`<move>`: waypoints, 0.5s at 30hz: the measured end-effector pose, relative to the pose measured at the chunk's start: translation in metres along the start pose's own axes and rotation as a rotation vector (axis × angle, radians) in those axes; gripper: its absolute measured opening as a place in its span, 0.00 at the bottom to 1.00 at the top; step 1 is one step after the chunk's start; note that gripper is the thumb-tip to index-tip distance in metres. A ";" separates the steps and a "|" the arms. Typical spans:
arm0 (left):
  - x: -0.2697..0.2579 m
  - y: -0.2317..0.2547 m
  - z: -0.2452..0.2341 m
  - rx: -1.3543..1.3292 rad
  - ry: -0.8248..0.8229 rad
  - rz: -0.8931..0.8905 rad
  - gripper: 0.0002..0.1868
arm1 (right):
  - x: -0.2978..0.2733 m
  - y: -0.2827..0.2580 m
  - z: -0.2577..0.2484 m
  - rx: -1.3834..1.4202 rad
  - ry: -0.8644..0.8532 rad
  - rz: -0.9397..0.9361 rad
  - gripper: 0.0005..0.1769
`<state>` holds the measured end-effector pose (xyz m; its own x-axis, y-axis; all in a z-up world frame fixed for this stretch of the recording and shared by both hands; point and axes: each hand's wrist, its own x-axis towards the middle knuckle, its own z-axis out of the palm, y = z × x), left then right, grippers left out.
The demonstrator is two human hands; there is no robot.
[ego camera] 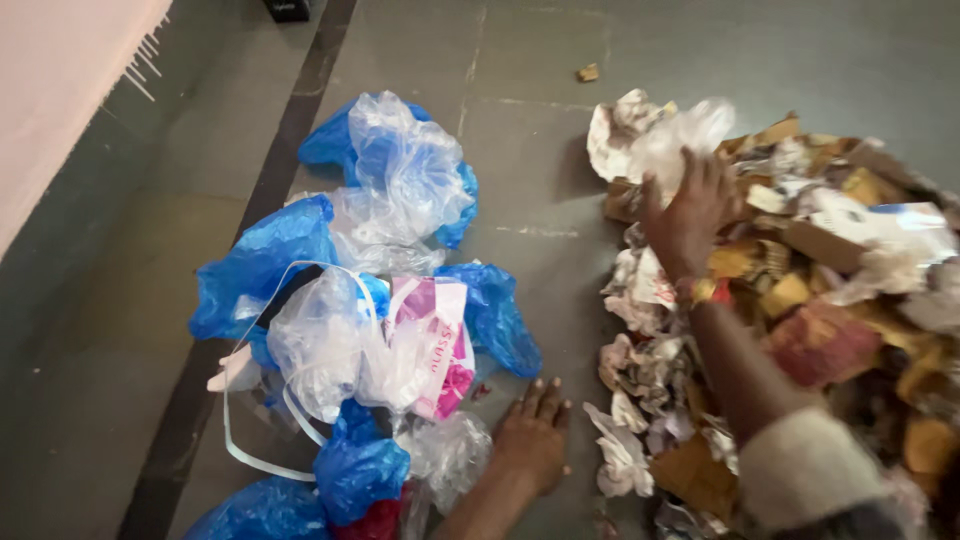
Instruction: The person sits on the floor and sorts through a pile of mixed paper and cardboard waste. They pick up pieces of paper and cardboard, crumple them, and place them into a black plastic bag. The person continues this process, gradually filling the bag with the sorted materials.
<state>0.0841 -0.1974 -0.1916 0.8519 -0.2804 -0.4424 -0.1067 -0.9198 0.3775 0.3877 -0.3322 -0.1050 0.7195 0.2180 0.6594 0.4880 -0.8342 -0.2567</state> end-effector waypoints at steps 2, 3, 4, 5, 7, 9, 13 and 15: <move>-0.002 -0.001 -0.013 -0.023 0.003 0.014 0.46 | -0.025 -0.036 -0.042 0.028 0.047 0.011 0.32; -0.006 -0.001 -0.016 -0.037 -0.003 0.017 0.44 | -0.045 -0.054 -0.062 0.011 0.064 0.012 0.31; -0.009 -0.001 -0.019 -0.080 0.048 0.034 0.40 | -0.065 -0.069 -0.083 0.089 0.063 0.032 0.30; -0.012 -0.002 -0.023 -0.123 0.101 0.050 0.36 | -0.084 -0.081 -0.102 0.167 0.061 0.051 0.29; -0.013 0.002 -0.032 -0.256 0.268 0.065 0.28 | -0.123 -0.103 -0.132 0.181 0.077 0.017 0.29; -0.015 0.009 -0.040 -0.444 0.490 0.059 0.22 | -0.163 -0.116 -0.160 0.273 0.064 0.056 0.29; -0.020 0.028 -0.050 -1.174 0.446 0.247 0.26 | -0.248 -0.138 -0.192 0.056 -0.308 0.414 0.31; -0.027 0.033 -0.054 -1.561 0.201 0.628 0.28 | -0.288 -0.155 -0.207 0.269 -0.074 -0.041 0.31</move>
<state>0.0854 -0.2058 -0.1232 0.9380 -0.3202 0.1329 0.0369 0.4735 0.8800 0.0027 -0.3708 -0.1092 0.7259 0.2934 0.6221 0.6237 -0.6620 -0.4157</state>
